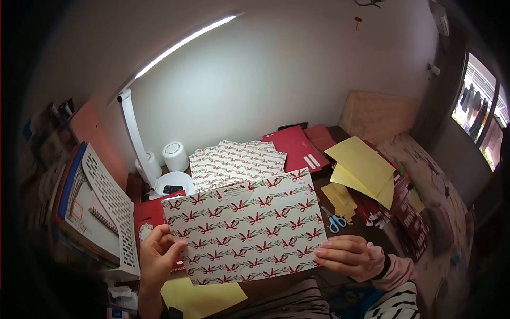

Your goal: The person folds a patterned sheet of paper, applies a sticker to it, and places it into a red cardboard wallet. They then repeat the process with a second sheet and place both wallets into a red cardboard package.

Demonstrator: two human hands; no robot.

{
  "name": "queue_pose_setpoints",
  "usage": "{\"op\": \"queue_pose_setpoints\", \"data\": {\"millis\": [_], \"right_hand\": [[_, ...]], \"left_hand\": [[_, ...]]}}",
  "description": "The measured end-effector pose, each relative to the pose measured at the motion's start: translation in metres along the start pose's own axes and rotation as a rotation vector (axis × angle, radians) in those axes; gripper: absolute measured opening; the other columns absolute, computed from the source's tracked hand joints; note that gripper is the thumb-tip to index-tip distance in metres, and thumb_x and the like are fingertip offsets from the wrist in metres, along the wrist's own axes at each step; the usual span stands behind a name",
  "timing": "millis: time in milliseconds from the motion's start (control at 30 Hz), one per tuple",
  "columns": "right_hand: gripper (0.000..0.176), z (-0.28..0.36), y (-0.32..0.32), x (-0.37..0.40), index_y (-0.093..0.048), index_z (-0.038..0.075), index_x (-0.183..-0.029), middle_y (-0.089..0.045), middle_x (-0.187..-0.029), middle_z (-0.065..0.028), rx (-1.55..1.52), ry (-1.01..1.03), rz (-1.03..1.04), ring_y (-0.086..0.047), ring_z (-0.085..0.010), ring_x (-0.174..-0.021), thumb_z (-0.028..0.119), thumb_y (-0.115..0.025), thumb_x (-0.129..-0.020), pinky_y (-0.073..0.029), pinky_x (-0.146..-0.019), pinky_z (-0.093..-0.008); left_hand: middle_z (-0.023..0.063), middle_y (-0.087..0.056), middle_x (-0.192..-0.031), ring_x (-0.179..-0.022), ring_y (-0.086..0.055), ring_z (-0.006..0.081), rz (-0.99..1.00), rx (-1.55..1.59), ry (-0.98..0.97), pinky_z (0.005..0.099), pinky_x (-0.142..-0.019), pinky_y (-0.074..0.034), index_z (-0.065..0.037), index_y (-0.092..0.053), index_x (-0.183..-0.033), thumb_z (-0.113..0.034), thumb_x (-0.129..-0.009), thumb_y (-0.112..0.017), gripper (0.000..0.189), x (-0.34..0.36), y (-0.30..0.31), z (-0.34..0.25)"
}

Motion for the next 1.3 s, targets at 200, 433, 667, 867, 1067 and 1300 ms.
{"op": "queue_pose_setpoints", "data": {"millis": [200, 433, 667, 867, 1067, 1300], "right_hand": [[0.028, -0.011, -0.028, 0.01, -0.073, 0.003, -0.109, -0.067, -0.119, -0.0102, -0.152, -0.239, -0.223, -0.067, -0.0228, -0.101, -0.002, -0.068, -0.082, -0.059, -0.08, -0.0326], [0.031, -0.026, -0.062, 0.054, -0.058, -0.003, -0.132, -0.061, -0.128, -0.009, -1.637, -1.142, -0.348, -0.061, -0.0177, -0.113, 0.004, -0.05, -0.103, -0.051, -0.094, -0.0295], [0.034, -0.008, -0.077, 0.065, -0.065, 0.002, -0.115, -0.07, -0.103, -0.0055, -2.298, -1.535, -0.631, -0.066, -0.0146, -0.09, 0.03, -0.046, -0.108, -0.052, -0.082, -0.0296], [0.047, 0.014, -0.08, 0.071, -0.057, -0.002, -0.134, -0.069, -0.112, -0.0059, -1.771, -1.565, -0.434, -0.064, -0.0123, -0.097, 0.032, -0.033, -0.111, -0.049, -0.087, -0.0281], [0.055, 0.029, -0.094, 0.06, -0.036, -0.005, -0.152, -0.043, -0.153, -0.0141, -1.504, -1.268, -0.31, -0.044, -0.0204, -0.137, 0.03, -0.025, -0.112, -0.033, -0.113, -0.0307], [0.065, 0.044, -0.107, 0.039, -0.024, -0.004, -0.157, -0.02, -0.165, -0.0206, -1.167, -0.886, 0.004, -0.016, -0.0335, -0.154, 0.041, -0.023, -0.11, -0.014, -0.123, -0.0393]], "left_hand": [[0.0055, -0.07, -0.092, -0.085, -0.067, 0.0109, -0.082, -0.035, -0.083, 0.0242, -0.076, -0.054, 0.002, -0.059, -0.114, 0.005, -0.091, -0.066, 0.024, 0.004, -0.004, -0.006], [0.0159, -0.075, -0.088, -0.084, -0.075, 0.0258, 0.137, -0.376, -0.528, 0.0361, -0.083, -0.06, 0.002, -0.07, -0.082, 0.014, -0.075, -0.071, 0.014, 0.028, -0.025, -0.029], [0.0064, -0.077, -0.09, -0.091, -0.076, 0.0247, 0.475, -0.644, -0.59, 0.0417, -0.086, -0.061, -0.007, -0.075, -0.081, 0.003, -0.078, -0.073, 0.01, 0.038, -0.051, -0.025], [-0.002, -0.075, -0.09, -0.087, -0.066, 0.0155, 0.474, -0.945, -0.756, 0.0319, -0.071, -0.052, -0.012, -0.077, -0.082, -0.004, -0.075, -0.076, 0.01, 0.038, -0.069, -0.02], [-0.0018, -0.074, -0.089, -0.085, -0.067, 0.0166, 0.548, -0.904, -0.629, 0.0317, -0.069, -0.052, -0.011, -0.076, -0.085, -0.004, -0.074, -0.073, 0.013, 0.041, -0.08, 0.001], [-0.0008, -0.072, -0.094, -0.086, -0.067, 0.0177, 0.616, -0.922, -0.657, 0.0331, -0.073, -0.054, -0.01, -0.076, -0.089, -0.008, -0.074, -0.069, 0.016, 0.039, -0.087, 0.01]]}}
Point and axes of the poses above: each hand's wrist, its own x-axis away from the middle knuckle, its own y-axis out of the back of the hand, z = x × y, the point moved 1 cm from there along -x, towards the middle knuckle
